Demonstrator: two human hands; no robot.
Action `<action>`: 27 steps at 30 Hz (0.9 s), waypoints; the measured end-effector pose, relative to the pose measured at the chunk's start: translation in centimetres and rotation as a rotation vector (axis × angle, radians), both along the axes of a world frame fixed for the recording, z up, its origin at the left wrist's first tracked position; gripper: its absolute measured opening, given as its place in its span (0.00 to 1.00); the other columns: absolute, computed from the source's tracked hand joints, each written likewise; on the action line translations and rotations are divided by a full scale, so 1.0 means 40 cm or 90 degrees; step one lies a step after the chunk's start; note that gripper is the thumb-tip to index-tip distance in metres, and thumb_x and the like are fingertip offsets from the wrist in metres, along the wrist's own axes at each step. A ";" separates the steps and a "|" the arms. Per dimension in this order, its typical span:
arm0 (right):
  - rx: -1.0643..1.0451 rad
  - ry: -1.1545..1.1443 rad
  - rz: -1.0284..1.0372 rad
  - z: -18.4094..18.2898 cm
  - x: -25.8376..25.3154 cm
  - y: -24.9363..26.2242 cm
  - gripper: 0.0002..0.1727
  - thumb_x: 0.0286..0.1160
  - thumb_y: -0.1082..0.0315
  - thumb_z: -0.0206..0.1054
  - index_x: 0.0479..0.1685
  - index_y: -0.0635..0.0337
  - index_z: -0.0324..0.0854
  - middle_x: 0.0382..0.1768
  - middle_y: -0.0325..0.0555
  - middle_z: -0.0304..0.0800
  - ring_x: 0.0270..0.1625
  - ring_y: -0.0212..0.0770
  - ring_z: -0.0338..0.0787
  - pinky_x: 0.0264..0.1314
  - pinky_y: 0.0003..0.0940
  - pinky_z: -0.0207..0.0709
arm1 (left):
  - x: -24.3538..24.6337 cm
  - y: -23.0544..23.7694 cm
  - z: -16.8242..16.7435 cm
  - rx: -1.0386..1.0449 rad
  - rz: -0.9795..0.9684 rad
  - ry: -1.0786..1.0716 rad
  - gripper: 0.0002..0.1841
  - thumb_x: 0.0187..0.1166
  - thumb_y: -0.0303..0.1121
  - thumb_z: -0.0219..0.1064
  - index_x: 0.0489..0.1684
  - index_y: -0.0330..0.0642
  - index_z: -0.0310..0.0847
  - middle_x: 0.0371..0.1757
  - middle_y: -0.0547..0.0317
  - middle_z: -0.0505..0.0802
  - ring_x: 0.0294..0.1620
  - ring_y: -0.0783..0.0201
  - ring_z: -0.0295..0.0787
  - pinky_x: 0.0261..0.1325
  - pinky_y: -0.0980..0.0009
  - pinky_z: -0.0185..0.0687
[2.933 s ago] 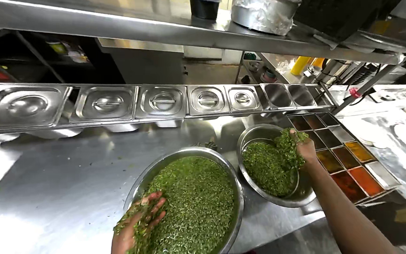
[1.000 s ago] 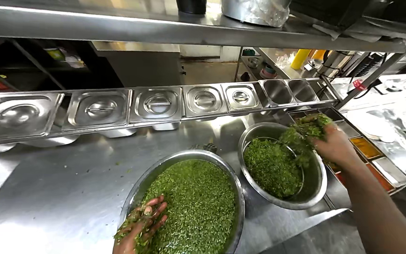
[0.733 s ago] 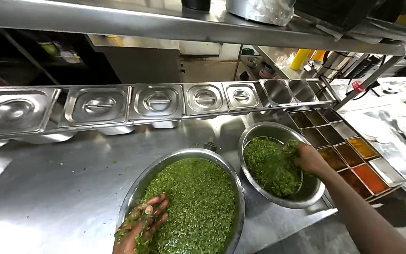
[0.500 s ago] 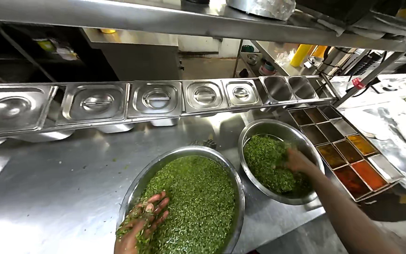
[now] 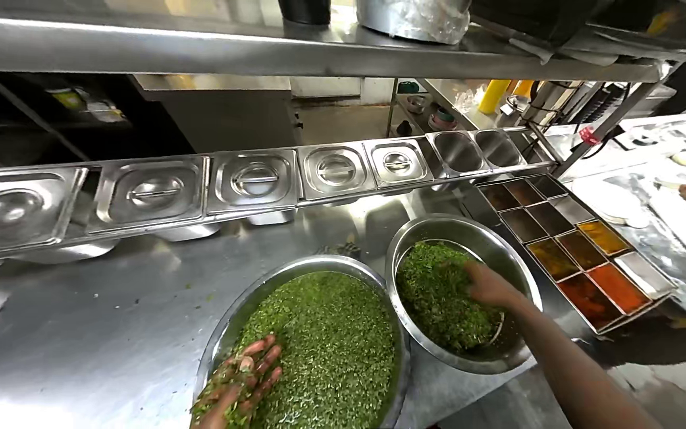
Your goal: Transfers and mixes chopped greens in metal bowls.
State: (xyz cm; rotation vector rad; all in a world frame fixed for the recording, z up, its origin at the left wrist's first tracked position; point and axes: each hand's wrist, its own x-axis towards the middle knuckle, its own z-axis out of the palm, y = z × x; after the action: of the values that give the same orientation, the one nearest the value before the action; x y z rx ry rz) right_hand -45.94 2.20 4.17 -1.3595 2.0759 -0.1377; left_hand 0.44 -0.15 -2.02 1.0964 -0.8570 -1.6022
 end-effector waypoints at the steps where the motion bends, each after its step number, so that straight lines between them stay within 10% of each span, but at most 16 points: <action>1: -0.032 -0.023 -0.025 0.024 -0.010 0.005 0.27 0.74 0.76 0.69 0.76 0.65 0.75 0.68 0.68 0.82 0.70 0.65 0.83 0.73 0.67 0.73 | -0.001 0.002 0.002 -0.001 0.003 0.000 0.17 0.90 0.32 0.45 0.66 0.40 0.78 0.66 0.53 0.92 0.64 0.54 0.92 0.61 0.56 0.91; 5: -0.198 -0.157 -0.119 0.076 -0.036 0.027 0.22 0.89 0.63 0.62 0.78 0.58 0.75 0.72 0.55 0.83 0.72 0.48 0.83 0.77 0.53 0.75 | -0.005 0.005 0.003 0.003 0.016 -0.003 0.18 0.90 0.32 0.46 0.69 0.39 0.77 0.67 0.51 0.91 0.65 0.52 0.91 0.61 0.55 0.91; 11: -0.391 -0.498 -0.286 0.116 -0.018 0.061 0.18 0.91 0.64 0.48 0.70 0.51 0.79 0.49 0.33 0.91 0.45 0.22 0.89 0.45 0.22 0.86 | -0.004 0.006 0.001 0.004 0.019 -0.006 0.18 0.89 0.32 0.46 0.69 0.39 0.76 0.67 0.51 0.91 0.65 0.52 0.91 0.60 0.55 0.91; 19: -0.481 -0.770 -0.343 0.056 -0.075 0.092 0.17 0.89 0.53 0.50 0.53 0.44 0.85 0.41 0.34 0.93 0.39 0.29 0.92 0.37 0.30 0.89 | 0.017 -0.017 -0.050 -0.008 0.003 0.041 0.20 0.87 0.35 0.55 0.70 0.33 0.75 0.69 0.43 0.89 0.70 0.44 0.87 0.63 0.46 0.89; 22: -0.440 -0.788 -0.251 0.076 -0.073 0.089 0.22 0.83 0.54 0.53 0.68 0.48 0.82 0.57 0.41 0.93 0.51 0.35 0.93 0.45 0.33 0.90 | 0.007 -0.008 -0.018 0.002 -0.005 0.008 0.16 0.90 0.33 0.50 0.67 0.41 0.77 0.67 0.52 0.91 0.66 0.53 0.91 0.61 0.54 0.91; 27: -0.463 -0.758 -0.322 0.093 -0.050 0.089 0.14 0.80 0.66 0.54 0.47 0.47 0.87 0.38 0.34 0.95 0.38 0.27 0.93 0.39 0.27 0.90 | 0.004 -0.004 -0.007 0.009 0.001 0.011 0.17 0.90 0.30 0.47 0.67 0.41 0.77 0.66 0.53 0.92 0.65 0.54 0.91 0.61 0.56 0.91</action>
State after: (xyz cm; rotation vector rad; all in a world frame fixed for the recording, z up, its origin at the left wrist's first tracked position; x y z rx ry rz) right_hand -47.95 5.77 7.87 -0.6769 1.2419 -1.5972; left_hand 0.61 -0.31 -2.29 1.0915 -0.8345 -1.6155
